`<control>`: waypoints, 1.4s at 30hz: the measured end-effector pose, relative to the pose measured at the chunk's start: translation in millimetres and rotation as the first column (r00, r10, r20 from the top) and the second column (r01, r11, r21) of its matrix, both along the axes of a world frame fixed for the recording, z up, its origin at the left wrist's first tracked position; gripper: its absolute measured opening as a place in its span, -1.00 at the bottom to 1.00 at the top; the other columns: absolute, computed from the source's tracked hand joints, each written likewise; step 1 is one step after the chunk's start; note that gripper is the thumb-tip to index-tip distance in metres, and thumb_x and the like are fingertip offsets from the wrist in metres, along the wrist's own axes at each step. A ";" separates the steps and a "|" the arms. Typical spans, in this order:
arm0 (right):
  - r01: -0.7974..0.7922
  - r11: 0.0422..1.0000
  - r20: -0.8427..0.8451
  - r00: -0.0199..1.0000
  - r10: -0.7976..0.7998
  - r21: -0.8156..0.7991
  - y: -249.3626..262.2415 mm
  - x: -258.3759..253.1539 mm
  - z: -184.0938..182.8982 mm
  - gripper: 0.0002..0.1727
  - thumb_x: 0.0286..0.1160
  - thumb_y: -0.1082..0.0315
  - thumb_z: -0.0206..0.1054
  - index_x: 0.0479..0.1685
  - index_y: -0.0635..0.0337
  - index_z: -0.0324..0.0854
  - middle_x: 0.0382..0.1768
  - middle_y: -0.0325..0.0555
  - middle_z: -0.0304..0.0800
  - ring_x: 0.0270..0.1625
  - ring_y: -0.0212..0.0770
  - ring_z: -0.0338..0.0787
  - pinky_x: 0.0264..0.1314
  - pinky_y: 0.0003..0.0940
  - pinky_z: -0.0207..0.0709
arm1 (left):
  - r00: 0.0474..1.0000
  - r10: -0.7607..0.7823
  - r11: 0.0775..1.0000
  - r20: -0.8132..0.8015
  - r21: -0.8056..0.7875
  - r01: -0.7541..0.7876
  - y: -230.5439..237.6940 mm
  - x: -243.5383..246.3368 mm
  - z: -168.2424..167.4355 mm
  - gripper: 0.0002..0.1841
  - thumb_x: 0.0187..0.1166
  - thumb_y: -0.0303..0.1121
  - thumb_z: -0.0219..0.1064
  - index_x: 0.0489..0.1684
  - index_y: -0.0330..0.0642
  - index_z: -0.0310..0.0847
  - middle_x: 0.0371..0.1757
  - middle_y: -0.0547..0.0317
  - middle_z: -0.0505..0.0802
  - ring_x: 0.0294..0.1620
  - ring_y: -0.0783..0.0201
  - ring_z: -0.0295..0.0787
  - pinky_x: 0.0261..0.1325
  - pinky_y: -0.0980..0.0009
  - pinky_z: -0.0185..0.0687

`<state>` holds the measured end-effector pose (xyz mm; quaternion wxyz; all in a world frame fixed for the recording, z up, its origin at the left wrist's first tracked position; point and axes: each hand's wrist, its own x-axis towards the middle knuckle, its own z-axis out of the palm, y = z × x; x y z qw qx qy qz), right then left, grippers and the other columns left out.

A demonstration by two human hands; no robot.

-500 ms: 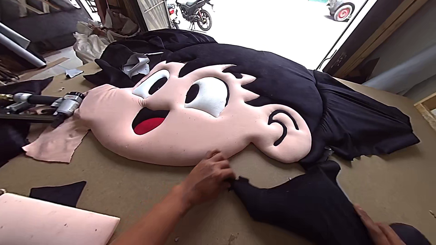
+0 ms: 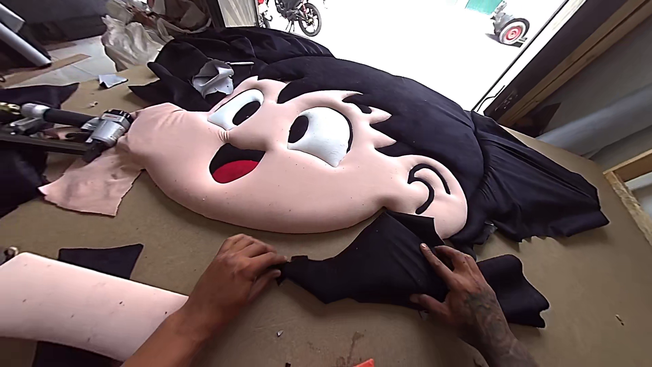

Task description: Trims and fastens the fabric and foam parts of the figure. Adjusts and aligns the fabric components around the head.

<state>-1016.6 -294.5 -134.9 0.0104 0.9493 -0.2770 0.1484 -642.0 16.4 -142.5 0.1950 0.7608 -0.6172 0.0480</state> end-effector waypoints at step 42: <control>-0.138 0.988 -0.050 0.989 0.142 0.067 5.4 47.8 -6.7 -0.03 0.16 -0.65 0.22 0.72 -0.54 0.39 0.74 -0.26 0.39 0.69 0.02 0.45 0.53 0.20 0.42 | 0.993 -0.113 0.993 0.037 0.035 0.112 -48.5 70.2 24.9 -0.48 0.33 0.19 0.50 0.28 0.31 0.84 0.49 0.49 0.77 0.68 0.30 0.51 0.76 0.15 0.37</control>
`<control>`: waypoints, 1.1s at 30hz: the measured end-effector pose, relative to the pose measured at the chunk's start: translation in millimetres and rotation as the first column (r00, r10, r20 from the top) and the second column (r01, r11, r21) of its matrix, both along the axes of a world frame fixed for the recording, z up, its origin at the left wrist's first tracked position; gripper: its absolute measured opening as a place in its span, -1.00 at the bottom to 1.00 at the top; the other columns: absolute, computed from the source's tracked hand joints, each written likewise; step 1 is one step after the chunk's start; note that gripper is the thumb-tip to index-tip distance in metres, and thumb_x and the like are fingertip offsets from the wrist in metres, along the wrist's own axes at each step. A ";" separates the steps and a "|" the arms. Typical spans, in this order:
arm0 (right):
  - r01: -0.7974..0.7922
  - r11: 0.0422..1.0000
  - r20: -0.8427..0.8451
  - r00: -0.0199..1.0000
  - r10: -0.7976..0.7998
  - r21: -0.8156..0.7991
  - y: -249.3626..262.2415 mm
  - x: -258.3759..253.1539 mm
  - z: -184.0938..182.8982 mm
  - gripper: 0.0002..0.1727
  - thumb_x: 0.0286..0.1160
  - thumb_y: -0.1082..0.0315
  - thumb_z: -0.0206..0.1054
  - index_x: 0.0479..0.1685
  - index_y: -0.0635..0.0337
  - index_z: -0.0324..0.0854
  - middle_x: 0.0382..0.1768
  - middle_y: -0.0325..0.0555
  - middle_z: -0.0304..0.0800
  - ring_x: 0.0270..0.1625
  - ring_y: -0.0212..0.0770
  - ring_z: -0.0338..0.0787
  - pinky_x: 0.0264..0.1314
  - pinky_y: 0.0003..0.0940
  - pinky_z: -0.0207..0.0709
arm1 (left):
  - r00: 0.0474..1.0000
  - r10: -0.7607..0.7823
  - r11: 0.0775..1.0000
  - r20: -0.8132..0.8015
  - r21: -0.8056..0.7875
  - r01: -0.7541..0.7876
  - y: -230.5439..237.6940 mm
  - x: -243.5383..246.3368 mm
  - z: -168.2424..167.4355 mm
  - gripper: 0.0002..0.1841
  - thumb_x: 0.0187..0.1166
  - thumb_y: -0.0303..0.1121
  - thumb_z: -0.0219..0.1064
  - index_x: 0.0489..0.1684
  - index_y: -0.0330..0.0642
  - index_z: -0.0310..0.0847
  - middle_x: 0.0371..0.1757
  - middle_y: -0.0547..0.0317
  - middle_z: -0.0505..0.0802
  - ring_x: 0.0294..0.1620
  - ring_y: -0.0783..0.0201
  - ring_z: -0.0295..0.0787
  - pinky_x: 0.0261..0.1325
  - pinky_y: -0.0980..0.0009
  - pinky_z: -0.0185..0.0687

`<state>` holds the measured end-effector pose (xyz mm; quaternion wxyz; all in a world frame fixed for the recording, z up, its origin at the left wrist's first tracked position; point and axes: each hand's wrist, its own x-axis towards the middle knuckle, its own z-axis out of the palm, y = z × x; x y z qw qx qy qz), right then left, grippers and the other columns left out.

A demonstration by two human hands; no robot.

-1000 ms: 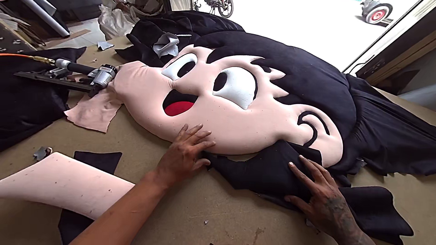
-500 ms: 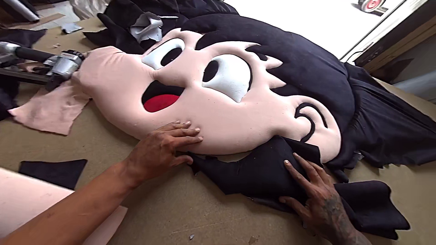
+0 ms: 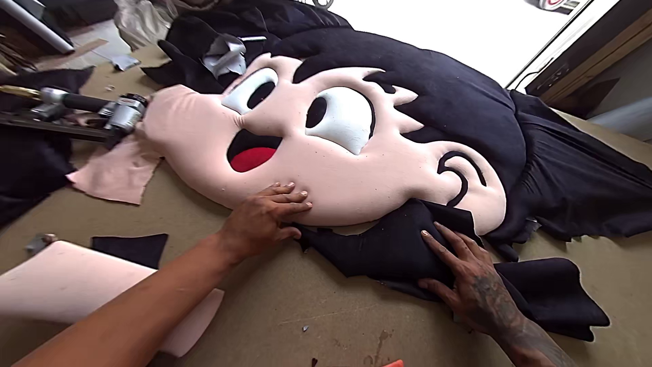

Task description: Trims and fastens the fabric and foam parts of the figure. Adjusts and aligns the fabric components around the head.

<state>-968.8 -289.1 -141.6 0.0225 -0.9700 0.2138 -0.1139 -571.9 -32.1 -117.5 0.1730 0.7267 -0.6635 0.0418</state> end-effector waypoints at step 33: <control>0.342 0.857 0.030 0.923 -0.382 0.386 347.9 -221.4 56.5 -0.68 0.55 -0.14 0.38 0.03 -0.24 0.86 -0.27 -0.39 0.88 -0.26 -0.40 0.83 -0.26 -0.31 0.75 | 0.822 -0.048 0.923 -0.568 0.290 0.254 294.4 -315.6 23.9 -0.72 0.65 -0.04 0.38 0.21 0.22 0.83 -0.29 0.21 0.86 -0.37 0.28 0.80 -0.32 0.22 0.77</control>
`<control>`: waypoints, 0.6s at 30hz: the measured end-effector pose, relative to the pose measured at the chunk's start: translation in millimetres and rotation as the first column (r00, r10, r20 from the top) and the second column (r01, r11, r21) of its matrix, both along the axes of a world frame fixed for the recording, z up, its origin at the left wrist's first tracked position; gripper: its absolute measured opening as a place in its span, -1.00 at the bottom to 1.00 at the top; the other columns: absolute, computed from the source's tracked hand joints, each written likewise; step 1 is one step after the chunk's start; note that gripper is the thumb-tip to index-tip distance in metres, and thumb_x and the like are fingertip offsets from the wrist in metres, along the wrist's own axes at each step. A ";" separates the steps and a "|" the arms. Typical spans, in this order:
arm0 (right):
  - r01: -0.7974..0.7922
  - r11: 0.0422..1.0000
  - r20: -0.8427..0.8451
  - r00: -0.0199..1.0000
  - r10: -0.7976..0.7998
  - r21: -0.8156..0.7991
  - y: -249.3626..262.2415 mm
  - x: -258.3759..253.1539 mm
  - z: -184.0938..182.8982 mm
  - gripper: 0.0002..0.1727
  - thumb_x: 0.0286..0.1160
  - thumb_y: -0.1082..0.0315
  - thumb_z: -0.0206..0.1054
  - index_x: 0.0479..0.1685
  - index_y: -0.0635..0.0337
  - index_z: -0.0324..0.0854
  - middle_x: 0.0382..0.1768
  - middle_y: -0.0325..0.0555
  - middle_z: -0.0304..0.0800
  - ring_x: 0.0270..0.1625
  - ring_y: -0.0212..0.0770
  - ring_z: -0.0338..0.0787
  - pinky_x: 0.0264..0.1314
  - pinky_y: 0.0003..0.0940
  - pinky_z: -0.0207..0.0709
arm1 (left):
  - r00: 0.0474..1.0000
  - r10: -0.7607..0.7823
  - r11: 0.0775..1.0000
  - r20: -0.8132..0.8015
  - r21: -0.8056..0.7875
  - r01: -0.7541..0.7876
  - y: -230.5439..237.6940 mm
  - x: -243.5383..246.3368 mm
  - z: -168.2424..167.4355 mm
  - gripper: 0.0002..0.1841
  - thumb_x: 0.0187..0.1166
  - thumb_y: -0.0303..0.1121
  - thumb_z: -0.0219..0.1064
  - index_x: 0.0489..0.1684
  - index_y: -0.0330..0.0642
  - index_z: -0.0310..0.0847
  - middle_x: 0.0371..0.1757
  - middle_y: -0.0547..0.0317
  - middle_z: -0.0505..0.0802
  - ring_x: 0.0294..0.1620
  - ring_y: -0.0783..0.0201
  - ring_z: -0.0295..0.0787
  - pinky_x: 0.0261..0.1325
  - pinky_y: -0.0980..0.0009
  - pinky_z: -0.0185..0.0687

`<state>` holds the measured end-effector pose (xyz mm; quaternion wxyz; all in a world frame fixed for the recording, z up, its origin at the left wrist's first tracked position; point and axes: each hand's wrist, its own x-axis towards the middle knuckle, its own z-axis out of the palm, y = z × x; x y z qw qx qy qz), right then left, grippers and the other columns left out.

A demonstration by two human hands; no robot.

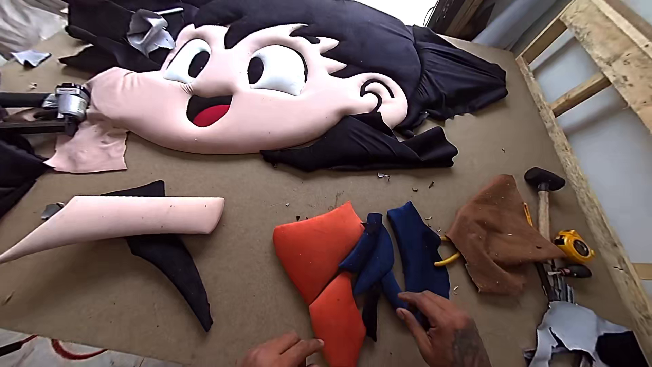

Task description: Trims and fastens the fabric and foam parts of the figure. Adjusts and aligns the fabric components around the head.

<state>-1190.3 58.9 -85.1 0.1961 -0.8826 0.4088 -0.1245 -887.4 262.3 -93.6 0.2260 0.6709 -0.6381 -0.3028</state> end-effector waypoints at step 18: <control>-0.125 0.990 0.020 0.992 0.127 -0.063 -9.9 -42.2 -13.7 -0.70 0.58 -0.17 0.34 -0.10 -0.26 0.84 -0.42 -0.43 0.77 -0.35 -0.42 0.75 -0.36 -0.38 0.65 | 0.994 0.013 1.000 0.104 -0.001 -0.013 -13.6 1.9 5.6 -0.69 0.64 -0.03 0.39 0.22 0.16 0.82 -0.29 0.17 0.86 -0.35 0.26 0.80 -0.29 0.21 0.76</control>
